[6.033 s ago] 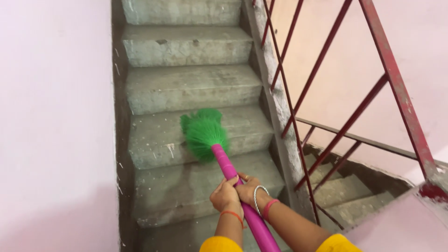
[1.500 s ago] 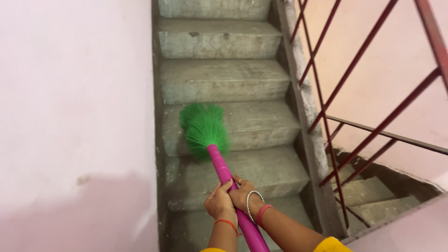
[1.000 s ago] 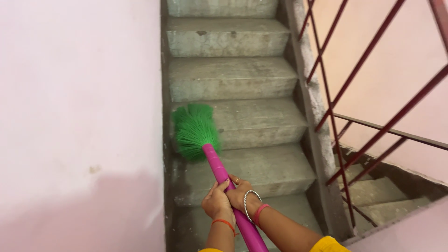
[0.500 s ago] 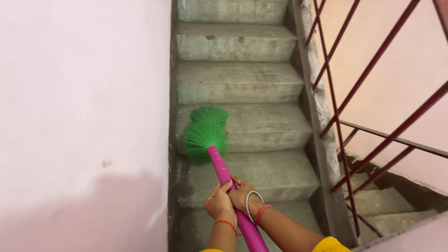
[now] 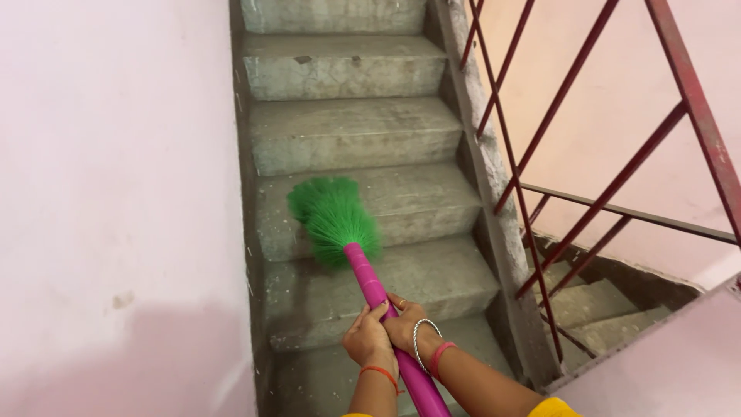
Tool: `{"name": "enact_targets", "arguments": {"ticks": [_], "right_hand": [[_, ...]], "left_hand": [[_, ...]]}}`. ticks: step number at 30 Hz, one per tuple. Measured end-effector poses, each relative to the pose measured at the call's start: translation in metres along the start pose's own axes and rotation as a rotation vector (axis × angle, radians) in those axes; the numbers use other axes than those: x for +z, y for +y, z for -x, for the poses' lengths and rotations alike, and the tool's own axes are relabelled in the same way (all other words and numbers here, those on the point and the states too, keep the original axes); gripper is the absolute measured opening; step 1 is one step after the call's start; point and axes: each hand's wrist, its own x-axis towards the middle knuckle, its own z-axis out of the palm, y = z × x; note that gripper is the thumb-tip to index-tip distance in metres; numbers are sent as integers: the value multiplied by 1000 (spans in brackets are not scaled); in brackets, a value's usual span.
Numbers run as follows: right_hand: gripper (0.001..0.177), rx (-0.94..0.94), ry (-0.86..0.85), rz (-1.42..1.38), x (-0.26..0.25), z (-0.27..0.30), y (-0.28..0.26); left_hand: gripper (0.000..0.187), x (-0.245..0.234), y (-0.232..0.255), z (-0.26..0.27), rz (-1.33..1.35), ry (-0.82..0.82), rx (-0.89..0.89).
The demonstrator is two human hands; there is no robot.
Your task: The person sweeps concrete stairs with a green broom on a pink handle, moving from the top step toward the bottom.
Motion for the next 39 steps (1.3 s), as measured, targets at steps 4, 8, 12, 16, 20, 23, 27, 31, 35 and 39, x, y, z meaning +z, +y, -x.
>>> {"name": "enact_targets", "arguments": {"ticks": [4,8,12,16,20,23,27,31,35,39], "right_hand": [[73,17,-9,-116,7,6,-1],[71,-2,-77,-62,27,18,-14],[69,-57,-134,38,40,30,-27],[73,-97,-136,72,49,13,-16],[72,-46,-97,81,23,20,-14],[72,-2,-38,57,-1,22,-4],[72,18,13,26,-18,19,9],[73,12,-8,29,-15,21,8],[72,-6,-74,-4,5,16,9],[71,-87,-124,84,23,18,14]], "left_hand": [[47,-8,0,-3,34,3,9],[47,-25,16,-6,25,60,17],[49,-37,19,-20,124,93,78],[51,-42,24,-16,119,110,86],[52,-26,13,-5,59,94,52],[52,-10,3,15,9,65,-4],[50,-2,-15,18,-66,25,-15],[49,-5,-10,25,-63,52,-22],[48,-20,-7,14,9,92,26],[45,-40,-8,7,135,124,53]]}}
